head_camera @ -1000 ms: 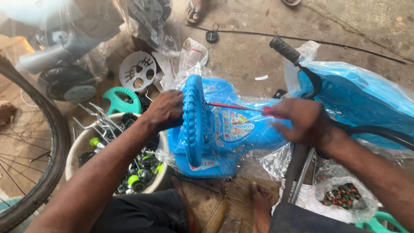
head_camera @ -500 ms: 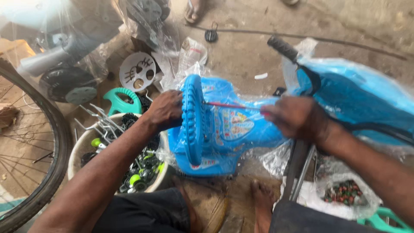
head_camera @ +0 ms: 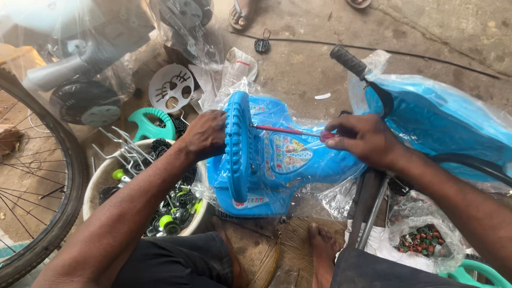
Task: The person assembles a blue child's tricycle by attaching a blue plastic steering wheel to the handlebar stem. They use a wrench and a screwdriver to tighten the bolts securing the wheel. The person also handles a metal push handle component.
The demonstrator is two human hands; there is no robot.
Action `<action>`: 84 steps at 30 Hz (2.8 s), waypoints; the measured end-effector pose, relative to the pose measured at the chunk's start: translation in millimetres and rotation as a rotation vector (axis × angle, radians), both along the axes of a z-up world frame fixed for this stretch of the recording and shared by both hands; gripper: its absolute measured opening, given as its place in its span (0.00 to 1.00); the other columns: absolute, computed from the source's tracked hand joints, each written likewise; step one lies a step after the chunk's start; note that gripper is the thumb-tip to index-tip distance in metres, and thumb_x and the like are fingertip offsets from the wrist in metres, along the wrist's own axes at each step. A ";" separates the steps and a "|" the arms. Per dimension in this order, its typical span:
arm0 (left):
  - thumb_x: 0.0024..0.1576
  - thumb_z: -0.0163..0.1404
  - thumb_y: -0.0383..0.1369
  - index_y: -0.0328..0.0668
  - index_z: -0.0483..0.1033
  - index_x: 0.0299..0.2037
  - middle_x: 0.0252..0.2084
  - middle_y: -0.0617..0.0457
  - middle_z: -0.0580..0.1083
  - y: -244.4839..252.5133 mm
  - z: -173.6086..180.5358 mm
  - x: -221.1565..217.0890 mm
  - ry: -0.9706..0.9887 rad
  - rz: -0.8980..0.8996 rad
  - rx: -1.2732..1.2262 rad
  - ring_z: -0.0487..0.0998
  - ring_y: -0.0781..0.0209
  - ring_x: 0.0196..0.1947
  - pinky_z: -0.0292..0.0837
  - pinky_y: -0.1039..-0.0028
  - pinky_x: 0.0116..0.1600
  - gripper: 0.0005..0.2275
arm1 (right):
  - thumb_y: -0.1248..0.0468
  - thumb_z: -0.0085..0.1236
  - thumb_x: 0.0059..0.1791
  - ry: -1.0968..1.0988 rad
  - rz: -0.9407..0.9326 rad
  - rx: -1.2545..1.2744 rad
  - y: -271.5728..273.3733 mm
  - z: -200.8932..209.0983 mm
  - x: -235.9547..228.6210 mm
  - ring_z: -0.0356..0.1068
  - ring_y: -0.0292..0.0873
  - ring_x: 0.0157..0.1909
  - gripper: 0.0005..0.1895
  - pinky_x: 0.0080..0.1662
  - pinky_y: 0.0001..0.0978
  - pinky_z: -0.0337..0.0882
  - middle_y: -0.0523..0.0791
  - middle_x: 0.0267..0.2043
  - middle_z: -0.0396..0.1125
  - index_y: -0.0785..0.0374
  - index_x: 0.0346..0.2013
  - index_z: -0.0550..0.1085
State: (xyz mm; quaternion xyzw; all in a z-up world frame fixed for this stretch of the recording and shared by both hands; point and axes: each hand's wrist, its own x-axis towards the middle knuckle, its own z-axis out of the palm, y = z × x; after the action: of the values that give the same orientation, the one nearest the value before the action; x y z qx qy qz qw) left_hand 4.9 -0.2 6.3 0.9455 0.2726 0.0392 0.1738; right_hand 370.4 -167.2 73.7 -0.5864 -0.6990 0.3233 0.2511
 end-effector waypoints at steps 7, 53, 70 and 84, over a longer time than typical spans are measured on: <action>0.53 0.52 0.35 0.37 0.74 0.37 0.37 0.41 0.74 -5.5 19.5 4.3 0.085 0.024 0.051 0.77 0.41 0.43 0.73 0.56 0.49 0.10 | 0.53 0.53 0.49 0.575 -0.238 -0.917 3.8 3.0 -2.2 0.64 0.37 0.17 0.22 0.21 0.31 0.61 0.47 0.23 0.69 0.52 0.57 0.76; 0.47 0.63 0.39 0.34 0.73 0.40 0.34 0.37 0.77 -169.0 56.4 6.2 -0.396 0.614 -0.205 0.79 0.36 0.38 0.74 0.51 0.45 0.19 | 0.60 0.70 0.43 -0.211 -0.025 0.314 -98.7 37.3 -50.9 0.73 0.35 0.31 0.13 0.31 0.29 0.73 0.40 0.30 0.73 0.58 0.40 0.80; 0.46 0.63 0.35 0.35 0.77 0.44 0.40 0.42 0.78 -161.6 63.7 -7.6 -0.492 0.418 -0.368 0.80 0.44 0.42 0.75 0.59 0.48 0.18 | 0.52 0.75 0.37 -0.280 -0.145 0.282 -100.1 -9.1 -37.6 0.74 0.48 0.32 0.24 0.35 0.36 0.72 0.49 0.32 0.74 0.61 0.41 0.78; 0.53 0.56 0.34 0.35 0.83 0.43 0.39 0.48 0.84 -106.5 55.2 -25.8 -0.450 0.390 -0.943 0.81 0.60 0.38 0.77 0.68 0.48 0.12 | 0.59 0.73 0.40 -0.191 -0.006 0.305 -79.6 -11.8 -11.7 0.76 0.41 0.32 0.19 0.37 0.32 0.74 0.47 0.33 0.76 0.61 0.43 0.79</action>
State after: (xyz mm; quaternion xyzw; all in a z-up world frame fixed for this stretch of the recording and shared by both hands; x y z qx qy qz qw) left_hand -20.9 -106.7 61.6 0.6657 0.3867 0.1453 0.6214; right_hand 358.8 -246.7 61.9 -0.5717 -0.7587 0.1558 0.2706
